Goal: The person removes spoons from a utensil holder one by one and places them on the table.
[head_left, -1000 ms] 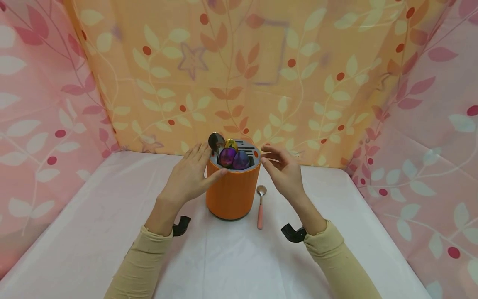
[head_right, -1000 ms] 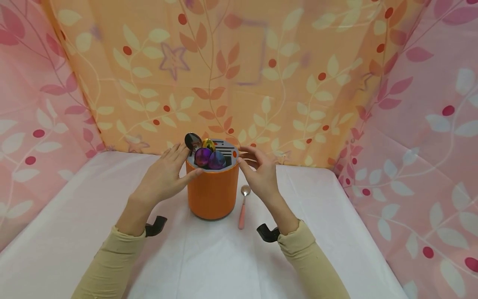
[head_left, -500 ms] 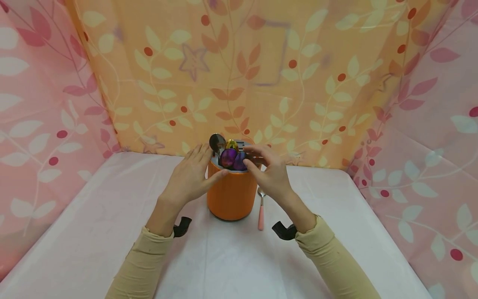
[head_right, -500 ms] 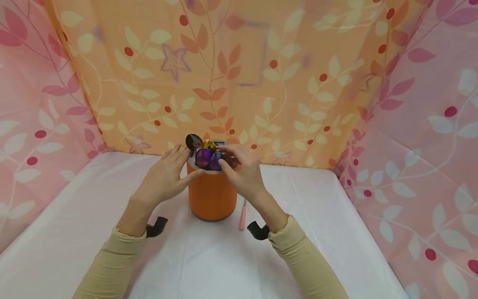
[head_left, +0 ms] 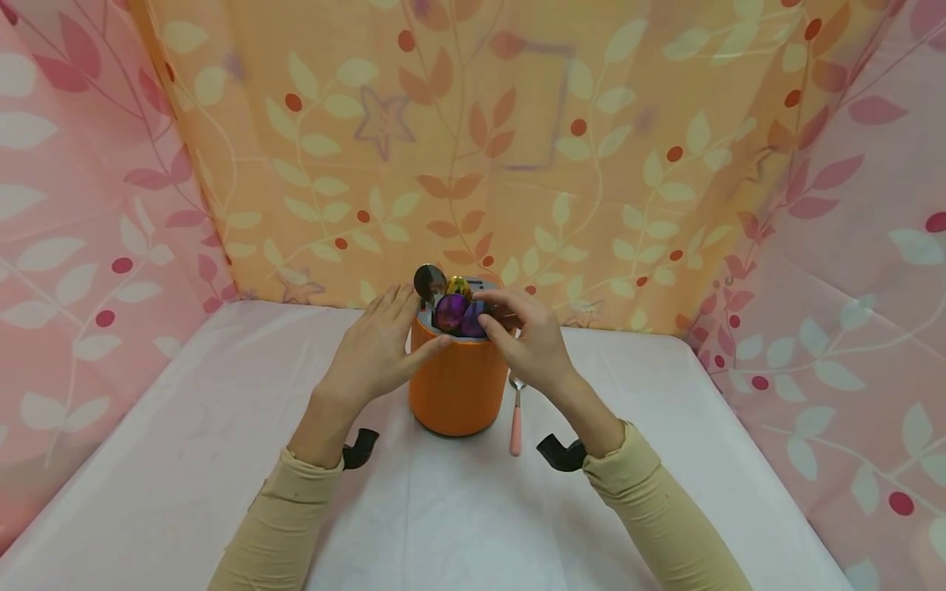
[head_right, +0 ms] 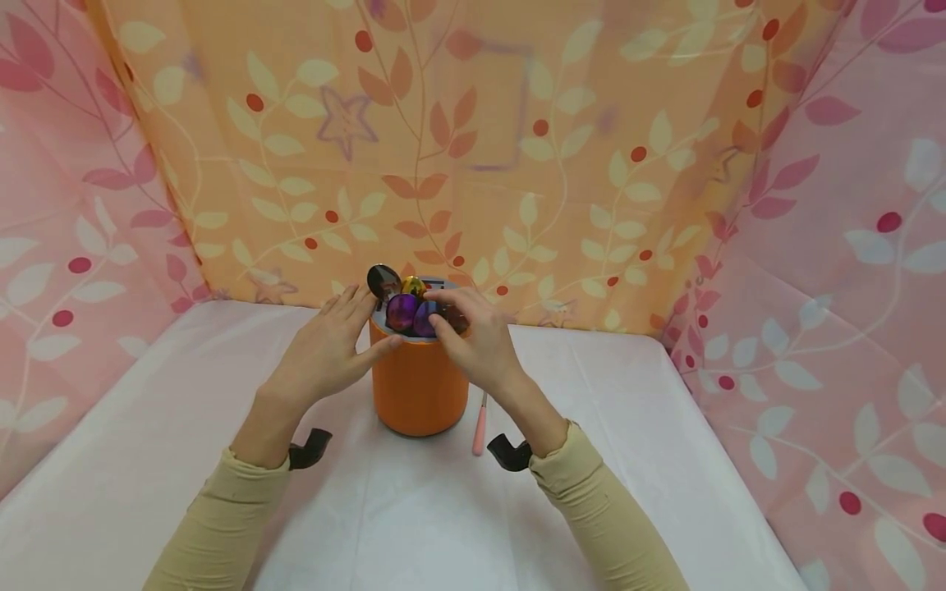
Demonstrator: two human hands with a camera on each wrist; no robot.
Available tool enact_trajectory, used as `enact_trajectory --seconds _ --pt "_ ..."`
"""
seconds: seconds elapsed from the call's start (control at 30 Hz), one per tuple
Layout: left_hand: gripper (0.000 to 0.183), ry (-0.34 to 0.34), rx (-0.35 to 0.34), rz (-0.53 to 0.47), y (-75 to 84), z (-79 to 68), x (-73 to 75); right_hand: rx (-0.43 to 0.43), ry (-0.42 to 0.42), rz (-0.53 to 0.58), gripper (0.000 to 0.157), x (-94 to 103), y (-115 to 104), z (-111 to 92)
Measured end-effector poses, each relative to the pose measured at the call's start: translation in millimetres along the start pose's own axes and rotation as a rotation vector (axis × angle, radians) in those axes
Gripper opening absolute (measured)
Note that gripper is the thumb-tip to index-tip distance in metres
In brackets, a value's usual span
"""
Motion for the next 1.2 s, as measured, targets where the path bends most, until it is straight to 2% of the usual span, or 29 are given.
enact_trajectory --seconds 0.3,0.6,0.9,1.2 --pt "0.098 0.005 0.003 -0.004 -0.1 0.3 -0.7 -0.073 0.001 0.022 0.028 1.3 4 3" --pt "0.1 -0.017 0.016 -0.003 -0.7 0.9 -1.2 -0.092 0.024 0.054 0.027 6.1 0 6" --pt "0.1 -0.011 0.013 0.008 -1.0 -0.1 -1.1 -0.11 0.077 0.113 0.026 15.7 -2 10" --pt "0.101 -0.028 0.016 0.013 -1.5 -0.4 -2.1 -0.178 0.156 0.14 0.028 29.0 -1 10"
Point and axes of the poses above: each hand's wrist, its own z-axis towards the middle knuckle, its own x-axis out of the back of the hand, y = z × x, the point moved 7 cm from there along z, towards the middle knuckle, and after that the axes turned 6 degrees about x, right-handed, at the moved point
